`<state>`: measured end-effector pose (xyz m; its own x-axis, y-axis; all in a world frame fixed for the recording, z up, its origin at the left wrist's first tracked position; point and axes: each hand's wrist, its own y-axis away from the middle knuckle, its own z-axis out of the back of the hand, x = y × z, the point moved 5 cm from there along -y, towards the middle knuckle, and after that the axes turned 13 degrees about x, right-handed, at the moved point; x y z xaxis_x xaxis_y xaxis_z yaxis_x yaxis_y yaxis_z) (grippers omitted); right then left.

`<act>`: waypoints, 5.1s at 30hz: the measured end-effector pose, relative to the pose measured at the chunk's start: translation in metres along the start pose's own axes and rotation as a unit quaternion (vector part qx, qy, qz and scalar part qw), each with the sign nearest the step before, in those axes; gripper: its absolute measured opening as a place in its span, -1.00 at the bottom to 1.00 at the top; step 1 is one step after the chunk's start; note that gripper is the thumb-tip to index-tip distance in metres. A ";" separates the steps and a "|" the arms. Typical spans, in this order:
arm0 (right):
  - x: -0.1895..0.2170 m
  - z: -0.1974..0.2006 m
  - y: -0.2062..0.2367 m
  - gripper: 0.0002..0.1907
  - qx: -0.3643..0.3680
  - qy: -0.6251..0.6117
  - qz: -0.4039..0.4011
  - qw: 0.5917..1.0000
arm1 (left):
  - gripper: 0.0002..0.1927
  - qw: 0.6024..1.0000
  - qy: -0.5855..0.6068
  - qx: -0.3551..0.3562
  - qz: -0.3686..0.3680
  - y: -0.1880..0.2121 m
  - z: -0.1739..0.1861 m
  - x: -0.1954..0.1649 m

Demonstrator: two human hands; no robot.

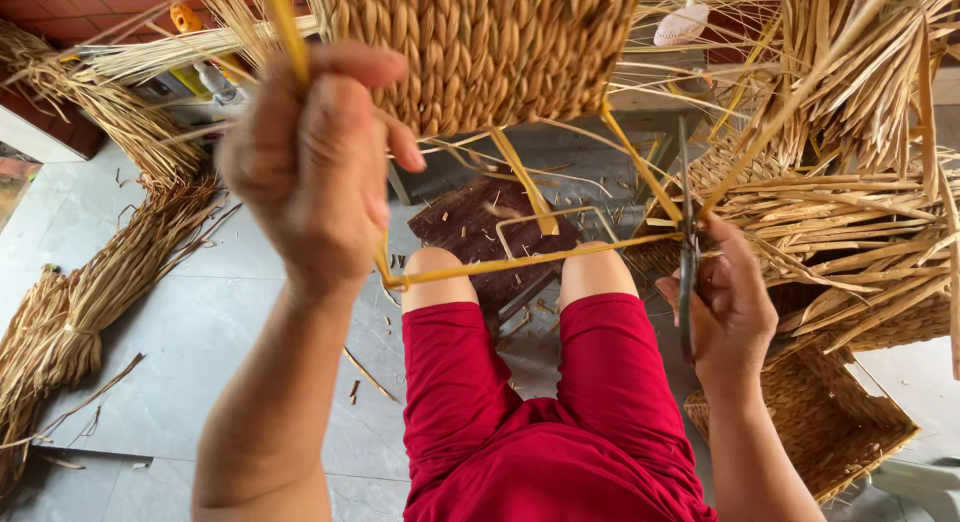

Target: The person sits on the floor weaving a water-hyacinth basket on a yellow frame. They trim excess woven strands with scissors, fold and tuck the cut ends into the weave, rotate the basket, and continue working the rim strands by hand.

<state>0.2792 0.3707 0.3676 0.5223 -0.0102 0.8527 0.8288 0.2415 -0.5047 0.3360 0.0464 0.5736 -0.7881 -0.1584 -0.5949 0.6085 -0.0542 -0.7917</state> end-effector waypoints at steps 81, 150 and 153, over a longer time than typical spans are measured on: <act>-0.156 -0.015 0.103 -0.23 0.121 -0.283 -0.319 0.896 | -0.22 0.430 -0.232 0.826 0.281 0.198 -0.177 0.246; -0.139 -0.048 0.039 -0.16 0.205 0.435 -0.261 0.837 | -0.80 0.625 -0.261 0.621 0.394 0.118 -0.179 0.403; -0.140 -0.045 0.038 -0.16 0.215 0.432 -0.237 0.843 | -0.78 0.606 -0.287 0.637 0.381 0.115 -0.185 0.406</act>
<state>0.2466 0.3380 0.2232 0.2582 -0.8630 0.4343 0.9335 0.3387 0.1181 0.0689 0.1580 0.2149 -0.2938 -0.9124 -0.2851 0.6413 -0.4093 0.6491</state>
